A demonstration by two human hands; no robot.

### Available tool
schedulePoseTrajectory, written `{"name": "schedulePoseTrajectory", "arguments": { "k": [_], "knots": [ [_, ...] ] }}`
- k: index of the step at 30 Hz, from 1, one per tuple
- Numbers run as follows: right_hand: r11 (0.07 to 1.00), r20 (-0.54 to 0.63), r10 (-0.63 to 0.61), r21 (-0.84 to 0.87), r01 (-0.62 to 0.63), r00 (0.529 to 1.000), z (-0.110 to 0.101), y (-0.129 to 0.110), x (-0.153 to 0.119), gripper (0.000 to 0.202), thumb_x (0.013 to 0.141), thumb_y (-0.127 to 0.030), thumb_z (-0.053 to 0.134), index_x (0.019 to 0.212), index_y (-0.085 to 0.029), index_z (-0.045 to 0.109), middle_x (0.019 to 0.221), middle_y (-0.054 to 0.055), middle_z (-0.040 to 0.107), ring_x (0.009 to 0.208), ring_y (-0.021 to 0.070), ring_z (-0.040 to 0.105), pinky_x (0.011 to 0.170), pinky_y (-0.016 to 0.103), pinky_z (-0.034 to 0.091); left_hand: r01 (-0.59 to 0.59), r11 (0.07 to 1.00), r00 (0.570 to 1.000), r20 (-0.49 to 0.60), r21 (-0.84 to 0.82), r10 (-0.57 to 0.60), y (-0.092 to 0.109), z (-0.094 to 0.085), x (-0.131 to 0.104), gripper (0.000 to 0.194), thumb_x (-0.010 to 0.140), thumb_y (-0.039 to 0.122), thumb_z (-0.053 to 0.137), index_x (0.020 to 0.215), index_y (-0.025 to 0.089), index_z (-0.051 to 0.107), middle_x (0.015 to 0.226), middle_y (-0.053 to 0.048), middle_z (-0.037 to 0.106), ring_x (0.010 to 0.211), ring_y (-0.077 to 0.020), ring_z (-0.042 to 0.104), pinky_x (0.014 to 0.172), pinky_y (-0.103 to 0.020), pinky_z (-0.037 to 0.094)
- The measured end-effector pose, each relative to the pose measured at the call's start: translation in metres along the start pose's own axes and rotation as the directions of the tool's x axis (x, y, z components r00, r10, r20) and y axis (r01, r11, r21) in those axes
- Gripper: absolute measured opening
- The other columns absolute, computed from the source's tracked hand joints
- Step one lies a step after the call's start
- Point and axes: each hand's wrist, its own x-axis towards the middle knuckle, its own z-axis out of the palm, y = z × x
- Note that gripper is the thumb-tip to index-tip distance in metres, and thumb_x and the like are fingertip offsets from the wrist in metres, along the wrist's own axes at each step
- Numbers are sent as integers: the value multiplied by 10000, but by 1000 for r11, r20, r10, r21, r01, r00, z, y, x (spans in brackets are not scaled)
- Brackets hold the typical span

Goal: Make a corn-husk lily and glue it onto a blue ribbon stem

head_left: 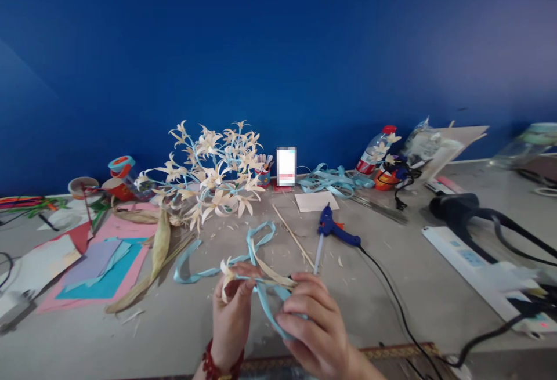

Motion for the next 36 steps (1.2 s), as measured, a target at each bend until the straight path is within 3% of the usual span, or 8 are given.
{"name": "schedulePoseTrajectory", "arguments": {
  "k": [8,10,14,17,20,23,29,36],
  "knots": [
    [998,17,-2,-69,3,1000,5,-7,2,136,825,-152,585,934,-211,643,767,0,703,708,163,609,967,420,460,131,985,987,-73,-116,-140,-2,2,2,166,682,294,814,756,177,721,763,-16,711,742,-155,661,723,-254,534],
    [998,9,-23,-51,23,1000,3,-7,3,95,863,-236,586,925,-203,650,769,9,704,711,171,613,971,430,447,153,977,980,-107,-146,-169,-3,1,2,181,665,288,826,753,174,717,762,-17,721,722,-148,664,713,-250,537],
    [999,-7,-13,37,14,1000,-3,-4,5,338,945,-477,461,944,-206,663,746,26,690,709,194,617,949,470,454,139,967,969,-171,-212,-177,-8,-2,6,181,627,244,852,716,183,706,747,4,728,698,-114,661,704,-206,529],
    [998,-51,67,17,-66,996,-3,0,10,155,905,-241,530,966,-200,666,798,43,691,751,195,623,923,460,482,127,964,970,-174,-236,-170,-11,-1,7,169,629,216,851,718,196,709,747,20,721,704,-99,652,696,-184,519],
    [981,-76,173,-74,-178,982,-2,4,18,225,831,-74,572,993,-202,662,876,52,689,814,194,624,950,455,470,78,987,986,-134,-142,-97,-10,0,3,118,676,227,820,725,196,718,758,1,717,736,-128,648,721,-222,524],
    [975,-4,201,-97,-201,980,-1,6,26,203,835,-97,601,997,-209,651,911,49,695,852,201,625,1004,478,425,-57,997,994,-86,53,62,-6,-1,-3,78,726,255,779,721,193,731,761,-32,710,778,-177,645,731,-266,524],
    [988,21,153,23,-153,988,-1,2,30,189,853,-84,546,959,-218,626,821,12,700,760,164,623,1000,451,433,-373,907,925,148,197,349,3,-12,-6,102,736,310,739,664,238,746,632,-38,686,677,-227,628,832,-449,514],
    [988,44,101,111,-105,994,-5,1,29,170,849,-108,549,951,-221,627,832,14,705,788,178,614,1031,500,404,-390,905,886,337,171,318,8,-24,-1,106,743,338,739,668,274,778,584,-55,681,596,-223,622,773,-465,510]
  ]
}}
